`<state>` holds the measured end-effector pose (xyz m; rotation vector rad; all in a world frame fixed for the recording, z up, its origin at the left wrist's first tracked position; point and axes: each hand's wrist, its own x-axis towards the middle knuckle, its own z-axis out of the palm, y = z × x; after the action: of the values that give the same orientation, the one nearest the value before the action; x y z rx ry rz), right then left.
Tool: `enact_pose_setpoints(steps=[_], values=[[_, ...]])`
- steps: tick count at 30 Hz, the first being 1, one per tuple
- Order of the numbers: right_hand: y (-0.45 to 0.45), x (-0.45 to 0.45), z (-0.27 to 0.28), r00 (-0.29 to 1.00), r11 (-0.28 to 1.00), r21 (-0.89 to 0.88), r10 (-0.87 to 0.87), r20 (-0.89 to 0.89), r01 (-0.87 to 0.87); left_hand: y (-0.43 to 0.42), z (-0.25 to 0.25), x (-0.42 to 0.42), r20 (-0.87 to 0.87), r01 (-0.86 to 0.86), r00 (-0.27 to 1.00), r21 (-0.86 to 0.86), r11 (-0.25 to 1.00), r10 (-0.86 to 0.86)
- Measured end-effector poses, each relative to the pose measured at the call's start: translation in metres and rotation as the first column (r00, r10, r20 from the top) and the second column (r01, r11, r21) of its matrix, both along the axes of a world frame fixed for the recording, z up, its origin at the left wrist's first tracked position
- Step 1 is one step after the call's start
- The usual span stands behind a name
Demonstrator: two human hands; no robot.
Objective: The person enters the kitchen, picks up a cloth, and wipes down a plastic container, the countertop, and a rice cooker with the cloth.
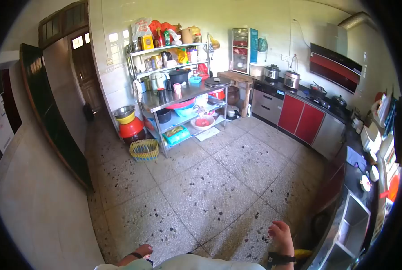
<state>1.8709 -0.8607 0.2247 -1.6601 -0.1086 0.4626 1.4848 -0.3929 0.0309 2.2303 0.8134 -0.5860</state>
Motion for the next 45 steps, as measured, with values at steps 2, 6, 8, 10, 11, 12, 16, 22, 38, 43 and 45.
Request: enact_pose_setpoints(steps=[2, 6, 8, 10, 11, 12, 16, 22, 38, 43, 45], values=[[0.009, 0.026, -0.001, 1.000, 1.000, -0.009, -0.002, -0.018, 0.002, -0.013, 0.029, 0.048, -0.156, -0.429, 0.903, -0.277, 0.860, 0.401], [0.031, 0.072, 0.003, 0.998, 0.999, 0.010, -0.053, -0.016, 0.053, 0.013, 0.021, 0.114, -0.070, -0.226, 0.974, -0.291, 0.930, 0.215], [0.041, 0.099, 0.005, 0.992, 0.992, -0.020, -0.123, -0.008, 0.123, 0.047, -0.042, 0.141, -0.052, -0.290, 0.956, -0.299, 0.909, 0.288], [0.043, 0.131, 0.000, 0.991, 0.991, -0.036, -0.131, 0.026, 0.132, 0.081, -0.077, 0.181, 0.141, -0.024, 0.989, -0.156, 0.988, 0.046], [0.044, 0.150, -0.001, 0.992, 0.991, -0.041, -0.124, 0.009, 0.124, 0.096, -0.077, 0.209, 0.156, -0.017, 0.987, -0.159, 0.987, 0.042], [0.056, 0.161, 0.010, 0.993, 0.992, -0.049, -0.115, -0.016, 0.114, 0.111, -0.081, 0.234, 0.139, 0.235, 0.964, -0.046, 0.971, -0.227], [0.095, 0.210, 0.024, 0.978, 0.979, -0.031, -0.200, 0.063, 0.202, 0.148, -0.085, 0.336, 0.079, 0.391, 0.914, 0.092, 0.916, -0.398], [0.142, 0.291, 0.019, 0.995, 0.982, -0.159, -0.103, -0.010, 0.100, 0.158, -0.063, 0.458, 0.407, 0.089, 0.910, 0.002, 0.996, -0.082], [0.316, 0.603, 0.005, 0.960, 0.922, 0.326, -0.129, -0.249, 0.208, 0.257, -0.077, 0.513, -0.193, 0.571, 0.821, 0.262, 0.778, -0.537], [0.375, 0.665, 0.026, 0.944, 0.881, 0.403, -0.129, -0.303, 0.249, 0.257, -0.038, 0.628, 0.131, -0.423, 0.877, -0.248, 0.871, 0.463], [0.389, 0.685, 0.023, 0.954, 0.889, 0.402, -0.110, -0.277, 0.219, 0.273, -0.037, 0.663, -0.010, -0.449, 0.882, -0.324, 0.833, 0.472]])
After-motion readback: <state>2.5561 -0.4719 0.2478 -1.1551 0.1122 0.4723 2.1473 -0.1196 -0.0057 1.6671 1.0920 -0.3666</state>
